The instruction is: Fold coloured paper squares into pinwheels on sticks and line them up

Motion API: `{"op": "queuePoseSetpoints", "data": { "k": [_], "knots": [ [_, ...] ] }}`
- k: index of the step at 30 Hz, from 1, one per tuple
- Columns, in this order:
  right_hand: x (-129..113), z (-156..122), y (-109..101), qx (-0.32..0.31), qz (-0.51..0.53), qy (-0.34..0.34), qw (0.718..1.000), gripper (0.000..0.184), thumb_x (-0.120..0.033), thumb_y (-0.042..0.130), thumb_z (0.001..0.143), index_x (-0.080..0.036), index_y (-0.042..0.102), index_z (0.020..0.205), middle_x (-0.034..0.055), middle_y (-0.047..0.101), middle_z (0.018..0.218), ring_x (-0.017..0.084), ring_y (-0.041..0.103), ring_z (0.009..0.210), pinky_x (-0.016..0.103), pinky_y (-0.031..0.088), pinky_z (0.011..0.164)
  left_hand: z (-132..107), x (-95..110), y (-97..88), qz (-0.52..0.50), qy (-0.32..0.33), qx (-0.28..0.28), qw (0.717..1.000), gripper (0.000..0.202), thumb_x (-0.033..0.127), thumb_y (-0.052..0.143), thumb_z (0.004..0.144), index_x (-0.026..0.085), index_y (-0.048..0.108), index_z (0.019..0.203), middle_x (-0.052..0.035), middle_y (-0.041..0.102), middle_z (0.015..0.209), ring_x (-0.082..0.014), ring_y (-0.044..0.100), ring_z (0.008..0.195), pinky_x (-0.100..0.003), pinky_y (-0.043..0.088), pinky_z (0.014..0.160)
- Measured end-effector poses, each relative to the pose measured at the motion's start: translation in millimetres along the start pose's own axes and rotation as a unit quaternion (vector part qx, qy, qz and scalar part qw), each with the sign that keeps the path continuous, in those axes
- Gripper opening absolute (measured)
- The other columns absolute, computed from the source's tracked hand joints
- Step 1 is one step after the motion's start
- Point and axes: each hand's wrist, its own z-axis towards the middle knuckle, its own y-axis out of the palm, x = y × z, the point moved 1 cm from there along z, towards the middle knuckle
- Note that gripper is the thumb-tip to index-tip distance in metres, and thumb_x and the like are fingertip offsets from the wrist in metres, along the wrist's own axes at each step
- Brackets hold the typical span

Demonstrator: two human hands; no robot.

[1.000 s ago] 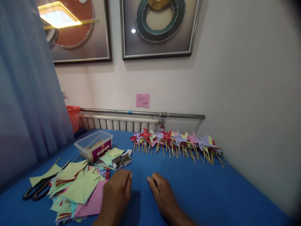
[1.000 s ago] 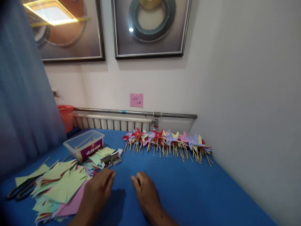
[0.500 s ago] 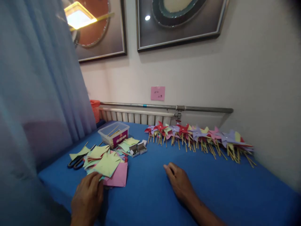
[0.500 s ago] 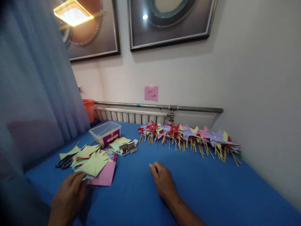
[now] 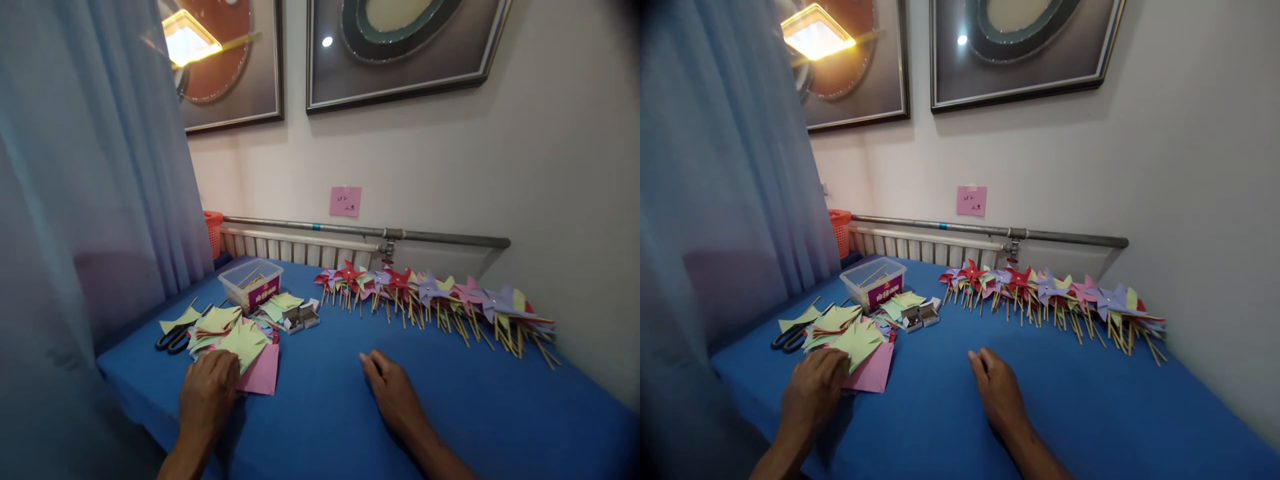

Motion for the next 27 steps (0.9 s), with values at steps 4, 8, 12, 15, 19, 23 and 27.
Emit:
{"op": "queuePoseSetpoints", "data": {
  "k": [4,8,12,15,19,23,27],
  "knots": [
    [1,1,0,0.002,0.006,-0.002,1.000,0.043,-0.057,0.043,0.090,-0.025,0.034,0.062,-0.0048,0.038,0.059,0.016,0.039,0.057,0.029,0.031,0.059,10,-5,1.7,-0.158,-0.135,-0.020,0.978,0.025,0.037,0.053,0.089,0.021,0.072,0.083,-0.0054,0.074,0.088,-0.0232,0.066,0.083,-0.033,0.046,0.076],
    [2,1,1,0.005,0.012,-0.003,1.000,0.043,-0.056,0.043,0.091,-0.025,0.034,0.062,-0.0046,0.039,0.058,0.016,0.039,0.057,0.029,0.031,0.058,29,-5,-7.0,-0.286,-0.301,0.005,0.910,0.034,0.049,0.058,0.081,0.019,0.074,0.087,-0.0040,0.074,0.081,-0.0235,0.066,0.077,-0.031,0.049,0.067],
    [1,1,1,-0.001,0.026,0.008,1.000,0.043,-0.056,0.043,0.091,-0.025,0.035,0.062,-0.0046,0.040,0.058,0.015,0.040,0.057,0.028,0.031,0.058,49,1,-20.5,-0.278,-0.350,0.095,0.889,0.035,0.048,0.059,0.077,0.019,0.074,0.090,-0.0038,0.075,0.085,-0.0235,0.067,0.081,-0.030,0.049,0.070],
    [-1,1,1,-0.007,0.039,0.015,0.999,0.042,-0.056,0.043,0.091,-0.025,0.036,0.063,-0.0050,0.039,0.058,0.015,0.039,0.057,0.028,0.031,0.057,60,5,-21.0,-0.291,-0.319,0.064,0.900,0.035,0.048,0.059,0.075,0.019,0.075,0.085,-0.0043,0.074,0.078,-0.0231,0.066,0.075,-0.031,0.048,0.069],
    [-3,-1,1,-0.008,0.048,0.016,0.999,0.043,-0.056,0.044,0.090,-0.025,0.034,0.062,-0.0058,0.037,0.058,0.014,0.038,0.056,0.028,0.031,0.057,65,6,-17.0,-0.310,-0.333,0.046,0.889,0.038,0.050,0.059,0.075,0.017,0.074,0.086,-0.0039,0.071,0.070,-0.0233,0.065,0.069,-0.030,0.046,0.063],
    [-5,-2,1,-0.014,0.067,0.023,0.997,0.044,-0.056,0.045,0.091,-0.024,0.039,0.062,-0.0052,0.041,0.057,0.014,0.040,0.056,0.028,0.032,0.057,64,20,-15.7,-0.313,-0.326,0.054,0.890,0.037,0.050,0.058,0.079,0.017,0.072,0.087,-0.0020,0.067,0.066,-0.0206,0.060,0.063,-0.028,0.043,0.057],
    [-9,-2,8,-0.057,0.206,0.053,0.976,0.048,-0.064,0.053,0.087,-0.022,0.053,0.065,-0.0004,0.056,0.063,0.017,0.054,0.063,0.031,0.043,0.063,67,66,-2.4,-0.316,-0.185,0.045,0.929,0.032,0.045,0.053,0.090,0.019,0.071,0.090,-0.0039,0.072,0.081,-0.0204,0.064,0.073,-0.029,0.048,0.067]
  ]
}}
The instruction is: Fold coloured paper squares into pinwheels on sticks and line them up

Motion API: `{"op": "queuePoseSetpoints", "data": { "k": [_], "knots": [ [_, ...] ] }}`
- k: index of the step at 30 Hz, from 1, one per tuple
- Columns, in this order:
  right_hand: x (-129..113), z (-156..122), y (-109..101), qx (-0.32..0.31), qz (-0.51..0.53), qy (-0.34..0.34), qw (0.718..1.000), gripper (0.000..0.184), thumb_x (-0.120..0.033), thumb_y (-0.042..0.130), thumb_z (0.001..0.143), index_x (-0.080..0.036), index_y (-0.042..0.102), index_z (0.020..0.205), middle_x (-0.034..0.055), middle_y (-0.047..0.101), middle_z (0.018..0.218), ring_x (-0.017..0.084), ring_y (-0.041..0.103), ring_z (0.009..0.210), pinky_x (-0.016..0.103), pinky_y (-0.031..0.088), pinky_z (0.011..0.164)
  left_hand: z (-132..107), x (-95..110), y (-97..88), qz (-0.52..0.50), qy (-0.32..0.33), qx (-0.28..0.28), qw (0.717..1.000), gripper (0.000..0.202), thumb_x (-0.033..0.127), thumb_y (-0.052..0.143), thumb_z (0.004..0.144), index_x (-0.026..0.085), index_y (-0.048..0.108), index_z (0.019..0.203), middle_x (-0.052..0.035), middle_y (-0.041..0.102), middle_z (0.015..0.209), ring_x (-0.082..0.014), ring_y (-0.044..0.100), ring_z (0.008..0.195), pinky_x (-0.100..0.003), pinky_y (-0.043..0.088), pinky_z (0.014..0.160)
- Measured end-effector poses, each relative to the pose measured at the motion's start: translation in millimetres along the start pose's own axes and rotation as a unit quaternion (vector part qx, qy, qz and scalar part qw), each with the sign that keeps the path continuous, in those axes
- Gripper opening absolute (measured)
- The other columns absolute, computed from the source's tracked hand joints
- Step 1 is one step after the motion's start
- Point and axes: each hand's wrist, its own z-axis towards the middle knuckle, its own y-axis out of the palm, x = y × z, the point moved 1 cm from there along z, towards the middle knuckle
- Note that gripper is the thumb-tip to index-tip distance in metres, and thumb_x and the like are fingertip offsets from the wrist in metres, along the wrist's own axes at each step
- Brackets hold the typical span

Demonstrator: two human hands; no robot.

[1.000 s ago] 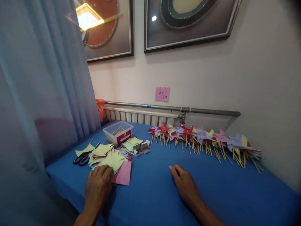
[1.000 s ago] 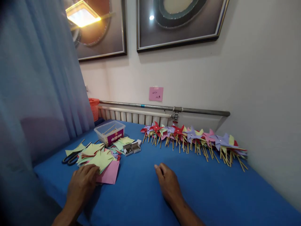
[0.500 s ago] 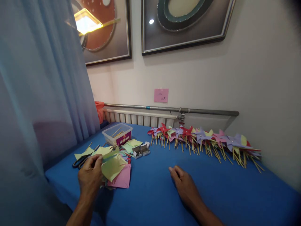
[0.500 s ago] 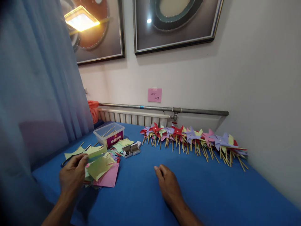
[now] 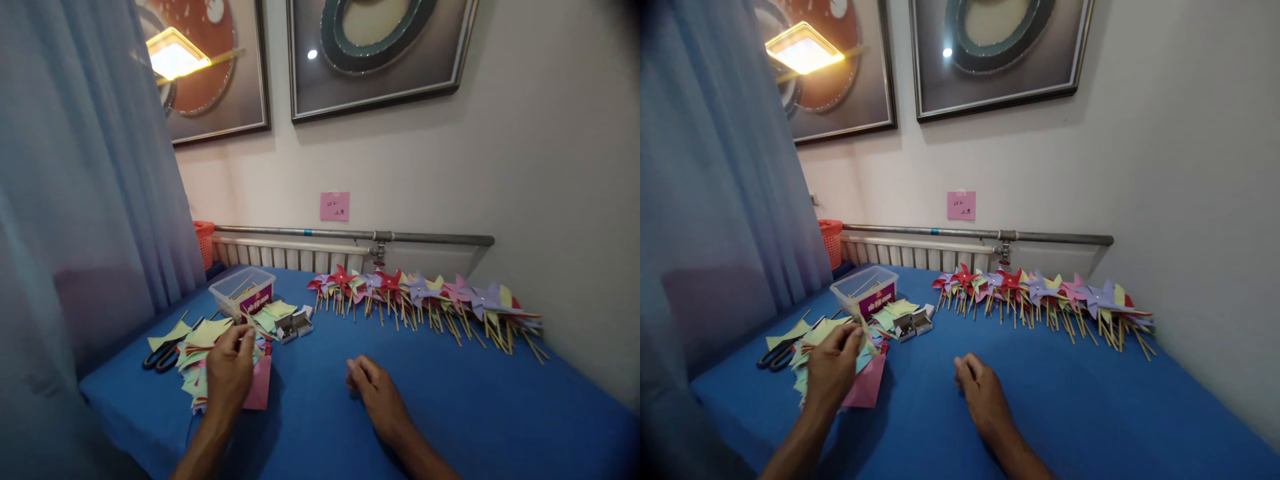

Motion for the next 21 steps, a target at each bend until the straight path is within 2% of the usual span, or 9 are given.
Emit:
{"op": "queuePoseSetpoints", "data": {
  "k": [3,6,8,10,13,15,17,19,21],
  "knots": [
    [0,1,5,-0.026,0.216,0.083,0.973,0.053,-0.071,0.066,0.077,-0.019,0.066,0.085,0.0092,0.071,0.090,0.024,0.068,0.084,0.037,0.052,0.079,-19,26,47.7,0.058,0.169,-0.073,0.981,0.025,0.027,0.047,0.095,0.021,0.070,0.088,-0.0058,0.072,0.085,-0.0197,0.065,0.077,-0.030,0.046,0.072],
    [-2,3,2,-0.053,0.376,0.120,0.917,0.058,-0.070,0.068,0.079,-0.019,0.069,0.106,0.0145,0.073,0.110,0.028,0.068,0.108,0.042,0.050,0.096,-43,49,97.8,0.140,0.301,-0.156,0.930,0.026,0.013,0.047,0.092,0.020,0.067,0.077,-0.0090,0.068,0.076,-0.0203,0.062,0.072,-0.032,0.041,0.066],
    [-5,6,-5,-0.073,0.424,0.115,0.895,0.055,-0.068,0.066,0.082,-0.019,0.070,0.106,0.0135,0.074,0.109,0.028,0.066,0.114,0.042,0.051,0.097,-58,61,125.8,0.161,0.357,-0.206,0.897,0.022,0.010,0.052,0.089,0.019,0.066,0.074,-0.0095,0.066,0.075,-0.0206,0.061,0.069,-0.033,0.039,0.065],
    [-5,9,-15,-0.070,0.441,0.112,0.888,0.050,-0.066,0.065,0.083,-0.020,0.071,0.102,0.0111,0.076,0.104,0.028,0.067,0.112,0.041,0.054,0.093,-70,70,146.9,0.163,0.394,-0.245,0.871,0.018,0.009,0.055,0.087,0.018,0.066,0.075,-0.0097,0.066,0.075,-0.0215,0.061,0.070,-0.034,0.039,0.066],
    [2,17,-29,-0.038,0.444,0.130,0.886,0.046,-0.062,0.069,0.080,-0.018,0.071,0.095,0.0104,0.077,0.096,0.030,0.070,0.107,0.040,0.057,0.086,-78,81,164.9,0.155,0.426,-0.287,0.844,0.014,0.009,0.058,0.086,0.017,0.067,0.078,-0.0101,0.067,0.076,-0.0226,0.062,0.072,-0.035,0.040,0.069],
    [9,22,-37,0.008,0.448,0.137,0.883,0.041,-0.055,0.076,0.075,-0.018,0.070,0.092,0.0101,0.078,0.091,0.030,0.072,0.102,0.039,0.059,0.082,-76,86,168.0,0.130,0.429,-0.302,0.841,0.012,0.013,0.058,0.086,0.017,0.067,0.081,-0.0098,0.067,0.079,-0.0219,0.062,0.073,-0.034,0.041,0.070],
    [14,25,-41,0.073,0.452,0.131,0.879,0.037,-0.045,0.082,0.071,-0.018,0.069,0.092,0.0088,0.079,0.091,0.030,0.073,0.099,0.038,0.059,0.079,-68,87,166.1,0.076,0.391,-0.288,0.871,0.012,0.018,0.056,0.089,0.019,0.068,0.085,-0.0096,0.068,0.085,-0.0213,0.062,0.076,-0.034,0.042,0.072],
    [15,24,-41,0.115,0.449,0.126,0.877,0.040,-0.039,0.085,0.069,-0.018,0.069,0.099,0.0080,0.079,0.094,0.029,0.074,0.097,0.037,0.059,0.079,-55,82,162.1,0.006,0.295,-0.244,0.924,0.017,0.022,0.052,0.091,0.019,0.068,0.093,-0.0100,0.069,0.093,-0.0219,0.062,0.083,-0.033,0.044,0.076],
    [13,22,-38,0.114,0.442,0.125,0.881,0.045,-0.037,0.085,0.069,-0.017,0.068,0.106,0.0089,0.079,0.099,0.029,0.074,0.097,0.038,0.059,0.080,-41,71,159.6,-0.065,0.161,-0.211,0.962,0.019,0.028,0.054,0.090,0.018,0.069,0.098,-0.0096,0.069,0.095,-0.0223,0.063,0.085,-0.034,0.045,0.078]
  ]
}}
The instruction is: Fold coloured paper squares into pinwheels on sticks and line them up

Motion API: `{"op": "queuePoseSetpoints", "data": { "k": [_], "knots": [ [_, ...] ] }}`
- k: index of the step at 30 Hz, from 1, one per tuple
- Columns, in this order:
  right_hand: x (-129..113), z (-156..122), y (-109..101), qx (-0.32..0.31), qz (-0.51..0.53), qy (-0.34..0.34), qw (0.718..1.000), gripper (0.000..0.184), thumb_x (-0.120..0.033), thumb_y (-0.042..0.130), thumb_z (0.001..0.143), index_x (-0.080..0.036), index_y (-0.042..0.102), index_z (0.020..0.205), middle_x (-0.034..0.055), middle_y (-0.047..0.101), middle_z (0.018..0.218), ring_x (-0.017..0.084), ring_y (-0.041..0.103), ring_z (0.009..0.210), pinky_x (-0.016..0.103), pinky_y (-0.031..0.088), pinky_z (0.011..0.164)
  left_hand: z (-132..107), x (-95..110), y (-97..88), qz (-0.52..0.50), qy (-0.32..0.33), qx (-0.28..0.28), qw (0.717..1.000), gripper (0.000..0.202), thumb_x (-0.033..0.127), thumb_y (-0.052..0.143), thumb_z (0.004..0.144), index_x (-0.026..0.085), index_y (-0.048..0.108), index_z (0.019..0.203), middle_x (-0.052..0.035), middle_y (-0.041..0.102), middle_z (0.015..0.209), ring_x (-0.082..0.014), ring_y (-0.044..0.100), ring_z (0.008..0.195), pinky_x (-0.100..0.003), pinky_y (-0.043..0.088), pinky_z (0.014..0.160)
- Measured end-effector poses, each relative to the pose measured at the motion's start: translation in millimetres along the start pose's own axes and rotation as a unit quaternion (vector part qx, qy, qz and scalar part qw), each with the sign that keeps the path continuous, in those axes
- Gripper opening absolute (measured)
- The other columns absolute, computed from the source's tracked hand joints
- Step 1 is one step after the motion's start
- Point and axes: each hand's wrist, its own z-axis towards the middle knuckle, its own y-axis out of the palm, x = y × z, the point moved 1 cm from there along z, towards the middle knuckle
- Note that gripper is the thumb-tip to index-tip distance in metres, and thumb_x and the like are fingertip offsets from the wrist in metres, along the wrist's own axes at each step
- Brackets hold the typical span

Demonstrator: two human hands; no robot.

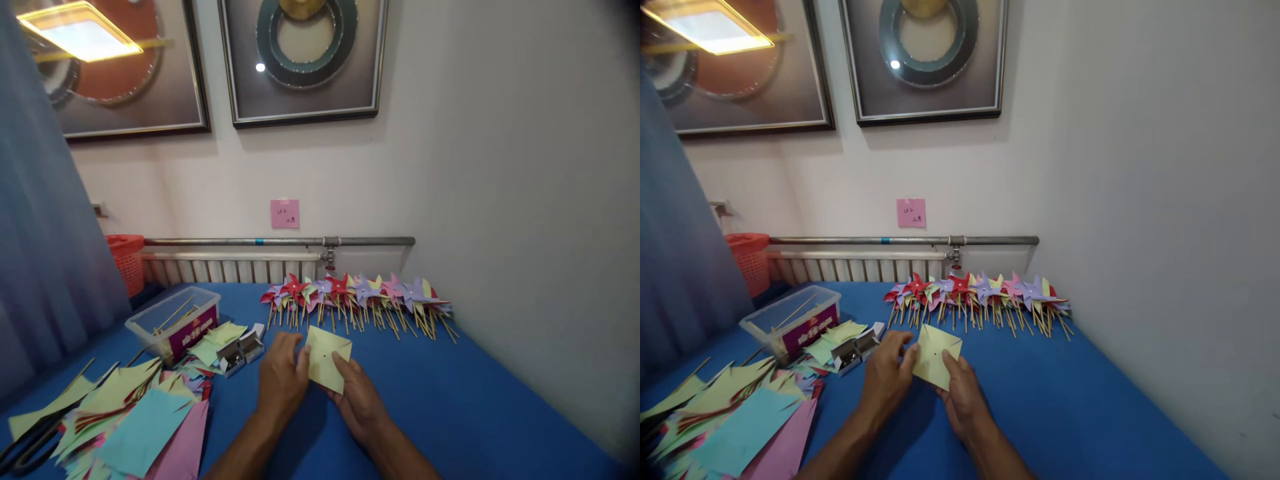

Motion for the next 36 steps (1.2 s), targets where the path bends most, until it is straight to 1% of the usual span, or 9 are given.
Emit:
{"op": "queuePoseSetpoints", "data": {
  "k": [2,4,7,9,12,19,28,32,36],
  "knots": [
    [3,-5,4,-0.013,-0.011,0.008,1.000,0.047,-0.038,0.083,0.072,-0.016,0.068,0.110,0.0104,0.079,0.101,0.029,0.074,0.097,0.039,0.059,0.081,5,-17,-5.1,-0.106,-0.116,0.007,0.988,0.022,0.036,0.062,0.085,0.018,0.069,0.095,-0.0078,0.070,0.091,-0.0217,0.063,0.081,-0.032,0.046,0.075],
    [6,-9,8,-0.026,-0.023,0.014,0.999,0.047,-0.039,0.082,0.074,-0.015,0.068,0.112,0.0113,0.079,0.101,0.029,0.074,0.098,0.040,0.058,0.081,8,-32,-5.2,-0.222,-0.204,-0.029,0.953,0.027,0.043,0.066,0.079,0.017,0.069,0.086,-0.0051,0.069,0.079,-0.0190,0.061,0.071,-0.029,0.046,0.067],
    [11,-10,12,-0.037,-0.038,0.013,0.999,0.045,-0.041,0.081,0.076,-0.015,0.068,0.110,0.0114,0.079,0.098,0.029,0.074,0.098,0.038,0.058,0.081,8,-42,1.2,-0.344,-0.267,-0.089,0.896,0.035,0.050,0.072,0.070,0.016,0.066,0.075,-0.0007,0.062,0.062,-0.0131,0.052,0.054,-0.025,0.039,0.055],
    [13,-9,12,-0.032,-0.045,0.009,0.998,0.045,-0.043,0.081,0.076,-0.015,0.069,0.109,0.0108,0.079,0.095,0.029,0.074,0.096,0.038,0.057,0.080,7,-41,6.9,-0.374,-0.279,-0.112,0.877,0.037,0.048,0.078,0.063,0.015,0.066,0.072,0.0001,0.062,0.059,-0.0116,0.051,0.051,-0.024,0.038,0.052],
    [14,-7,10,-0.026,-0.063,0.002,0.998,0.045,-0.046,0.081,0.074,-0.015,0.070,0.104,0.0100,0.079,0.089,0.029,0.074,0.092,0.038,0.057,0.079,5,-38,13.6,-0.381,-0.294,-0.126,0.867,0.035,0.042,0.083,0.054,0.014,0.064,0.065,-0.0001,0.062,0.056,-0.0112,0.051,0.049,-0.023,0.037,0.051],
    [8,-7,7,-0.028,-0.084,-0.010,0.996,0.045,-0.048,0.082,0.072,-0.016,0.070,0.101,0.0075,0.078,0.085,0.026,0.073,0.085,0.035,0.056,0.074,3,-38,14.2,-0.409,-0.327,-0.110,0.845,0.034,0.040,0.084,0.053,0.015,0.063,0.064,-0.0006,0.065,0.056,-0.0112,0.052,0.046,-0.023,0.038,0.049],
    [8,-1,0,-0.005,-0.101,-0.049,0.994,0.034,-0.050,0.079,0.074,-0.020,0.063,0.080,0.0022,0.073,0.071,0.023,0.071,0.075,0.031,0.053,0.065,4,-41,14.0,-0.399,-0.326,-0.076,0.854,0.036,0.042,0.084,0.052,0.015,0.063,0.065,0.0003,0.063,0.054,-0.0102,0.049,0.045,-0.022,0.035,0.047],
    [7,3,-2,0.015,-0.131,-0.065,0.989,0.035,-0.050,0.074,0.076,-0.020,0.065,0.092,0.0025,0.074,0.073,0.023,0.071,0.069,0.031,0.052,0.061,5,-43,12.8,-0.396,-0.324,-0.067,0.856,0.036,0.042,0.083,0.053,0.015,0.064,0.066,0.0010,0.063,0.055,-0.0102,0.050,0.045,-0.022,0.034,0.047],
    [-2,5,-3,0.016,-0.178,-0.096,0.979,0.048,-0.038,0.067,0.078,-0.023,0.059,0.123,0.0020,0.076,0.084,0.020,0.068,0.063,0.030,0.050,0.059,9,-48,8.6,-0.402,-0.336,-0.064,0.850,0.036,0.043,0.083,0.056,0.016,0.063,0.068,0.0022,0.063,0.055,-0.0102,0.050,0.044,-0.022,0.034,0.047]
  ]
}}
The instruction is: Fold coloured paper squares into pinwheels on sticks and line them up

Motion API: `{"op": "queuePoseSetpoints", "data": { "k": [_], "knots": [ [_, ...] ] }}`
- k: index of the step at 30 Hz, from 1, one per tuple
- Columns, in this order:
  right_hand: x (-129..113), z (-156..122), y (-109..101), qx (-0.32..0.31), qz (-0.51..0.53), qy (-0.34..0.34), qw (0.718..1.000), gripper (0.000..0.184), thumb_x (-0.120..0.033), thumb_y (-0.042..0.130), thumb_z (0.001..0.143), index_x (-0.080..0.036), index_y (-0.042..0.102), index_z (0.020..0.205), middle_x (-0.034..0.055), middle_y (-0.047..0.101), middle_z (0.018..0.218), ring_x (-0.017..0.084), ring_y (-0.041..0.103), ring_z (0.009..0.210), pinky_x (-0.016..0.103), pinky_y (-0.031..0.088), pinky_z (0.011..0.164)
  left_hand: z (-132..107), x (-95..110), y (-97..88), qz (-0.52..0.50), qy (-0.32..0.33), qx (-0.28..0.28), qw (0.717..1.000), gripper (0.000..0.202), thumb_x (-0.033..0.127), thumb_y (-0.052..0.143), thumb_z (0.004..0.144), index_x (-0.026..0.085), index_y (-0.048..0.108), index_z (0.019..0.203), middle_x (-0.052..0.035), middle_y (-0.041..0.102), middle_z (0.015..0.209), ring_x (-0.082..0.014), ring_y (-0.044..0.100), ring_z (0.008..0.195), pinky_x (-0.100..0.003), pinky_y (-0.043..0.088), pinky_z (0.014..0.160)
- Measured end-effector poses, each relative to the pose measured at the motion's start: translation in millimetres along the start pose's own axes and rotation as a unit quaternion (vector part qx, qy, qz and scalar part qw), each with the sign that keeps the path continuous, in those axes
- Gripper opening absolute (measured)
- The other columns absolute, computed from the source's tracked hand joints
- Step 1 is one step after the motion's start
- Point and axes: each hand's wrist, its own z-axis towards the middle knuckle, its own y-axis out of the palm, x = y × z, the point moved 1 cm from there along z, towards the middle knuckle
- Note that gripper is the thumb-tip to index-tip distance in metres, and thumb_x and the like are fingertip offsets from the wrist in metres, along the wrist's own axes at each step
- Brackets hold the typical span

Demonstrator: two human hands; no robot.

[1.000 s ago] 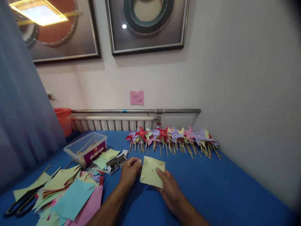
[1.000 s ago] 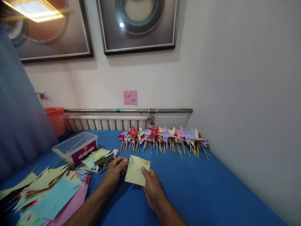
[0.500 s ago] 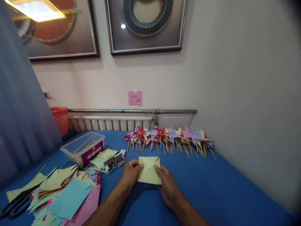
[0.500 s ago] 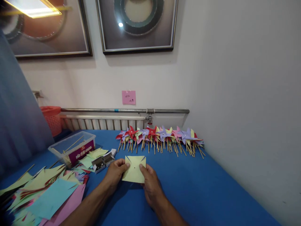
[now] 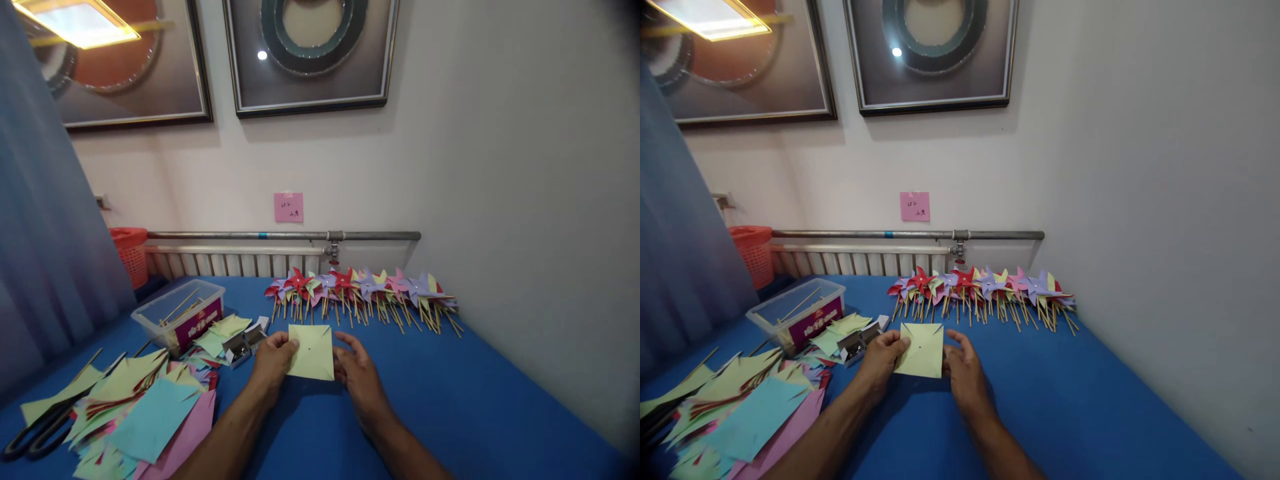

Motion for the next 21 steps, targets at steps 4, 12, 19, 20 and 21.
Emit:
{"op": "queuePoseSetpoints", "data": {
  "k": [4,12,19,20,21],
  "knots": [
    [-6,1,-2,-0.086,-0.052,-0.036,0.994,0.053,-0.029,0.062,0.075,-0.023,0.060,0.128,0.0040,0.075,0.095,0.018,0.067,0.067,0.033,0.052,0.066,4,2,-6.3,-0.035,-0.015,-0.003,0.999,0.037,0.042,0.084,0.055,0.016,0.062,0.069,0.0030,0.061,0.052,-0.0100,0.051,0.044,-0.022,0.036,0.049],
    [-10,-6,1,-0.126,-0.138,-0.061,0.980,0.022,-0.037,0.066,0.082,-0.020,0.071,0.095,0.0002,0.068,0.074,0.017,0.060,0.068,0.030,0.046,0.068,0,7,-3.6,-0.042,-0.015,-0.020,0.999,0.038,0.040,0.085,0.053,0.015,0.063,0.071,0.0002,0.064,0.055,-0.0113,0.053,0.045,-0.023,0.040,0.049],
    [1,-2,4,-0.107,-0.078,-0.020,0.991,0.038,-0.056,0.073,0.076,-0.020,0.063,0.079,0.0004,0.065,0.072,0.018,0.061,0.068,0.031,0.047,0.068,-3,8,0.8,0.061,0.076,-0.025,0.995,0.029,0.039,0.077,0.063,0.015,0.064,0.074,0.0003,0.064,0.063,-0.0129,0.055,0.054,-0.024,0.042,0.053],
    [4,-1,3,-0.098,-0.072,-0.015,0.993,0.040,-0.057,0.074,0.074,-0.019,0.062,0.078,-0.0007,0.063,0.069,0.016,0.058,0.065,0.029,0.045,0.065,-5,8,1.7,0.086,0.104,-0.027,0.991,0.025,0.037,0.074,0.067,0.016,0.063,0.074,0.0011,0.063,0.064,-0.0128,0.055,0.056,-0.024,0.042,0.055],
    [8,1,3,-0.090,-0.070,-0.013,0.993,0.042,-0.059,0.074,0.073,-0.019,0.061,0.077,-0.0019,0.060,0.066,0.015,0.054,0.061,0.027,0.042,0.061,-7,8,2.5,0.117,0.134,-0.025,0.984,0.020,0.034,0.070,0.070,0.016,0.061,0.072,0.0023,0.061,0.063,-0.0123,0.054,0.058,-0.023,0.041,0.056]
  ]
}}
